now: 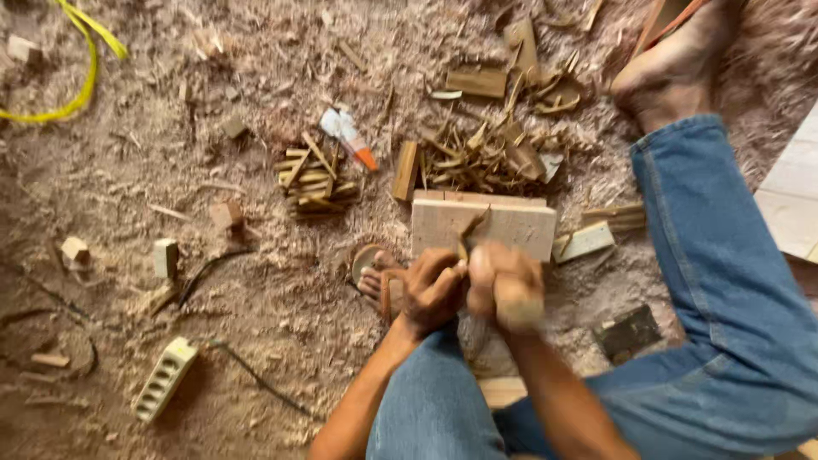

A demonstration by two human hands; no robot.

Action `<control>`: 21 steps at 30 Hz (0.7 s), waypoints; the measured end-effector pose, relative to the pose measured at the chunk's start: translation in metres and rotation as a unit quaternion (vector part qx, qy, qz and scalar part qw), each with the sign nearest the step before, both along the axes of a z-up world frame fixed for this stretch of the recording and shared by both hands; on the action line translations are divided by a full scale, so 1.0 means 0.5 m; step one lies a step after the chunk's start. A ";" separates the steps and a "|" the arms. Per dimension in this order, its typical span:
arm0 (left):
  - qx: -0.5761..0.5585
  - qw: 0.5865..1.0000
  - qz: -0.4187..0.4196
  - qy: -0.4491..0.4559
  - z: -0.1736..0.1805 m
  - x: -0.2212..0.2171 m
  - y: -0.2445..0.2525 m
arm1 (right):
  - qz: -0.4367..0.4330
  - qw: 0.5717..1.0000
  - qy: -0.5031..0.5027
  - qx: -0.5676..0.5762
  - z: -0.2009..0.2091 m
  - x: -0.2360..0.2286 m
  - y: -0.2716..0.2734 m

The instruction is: The person sits on the floor and uses a chisel and mallet to carve a small wooden piece held between their legs. They repeatedly strike the chisel to remove wood shavings and shape the piece.

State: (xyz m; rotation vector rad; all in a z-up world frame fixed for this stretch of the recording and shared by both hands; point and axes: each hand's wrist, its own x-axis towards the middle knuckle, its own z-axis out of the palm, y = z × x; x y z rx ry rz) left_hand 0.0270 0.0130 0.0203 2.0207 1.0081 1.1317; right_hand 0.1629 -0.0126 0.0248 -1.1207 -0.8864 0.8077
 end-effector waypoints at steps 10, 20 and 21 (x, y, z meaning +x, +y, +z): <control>0.026 0.999 -0.020 0.008 -0.015 -0.013 -0.006 | -0.009 0.995 0.096 -0.038 0.025 0.017 0.052; 0.008 1.000 -0.016 -0.001 -0.026 -0.014 -0.003 | -0.023 0.991 0.014 0.133 0.159 -0.015 0.026; 0.017 1.000 -0.015 -0.005 -0.034 -0.011 -0.002 | -0.013 0.993 -0.061 0.103 0.149 -0.013 0.024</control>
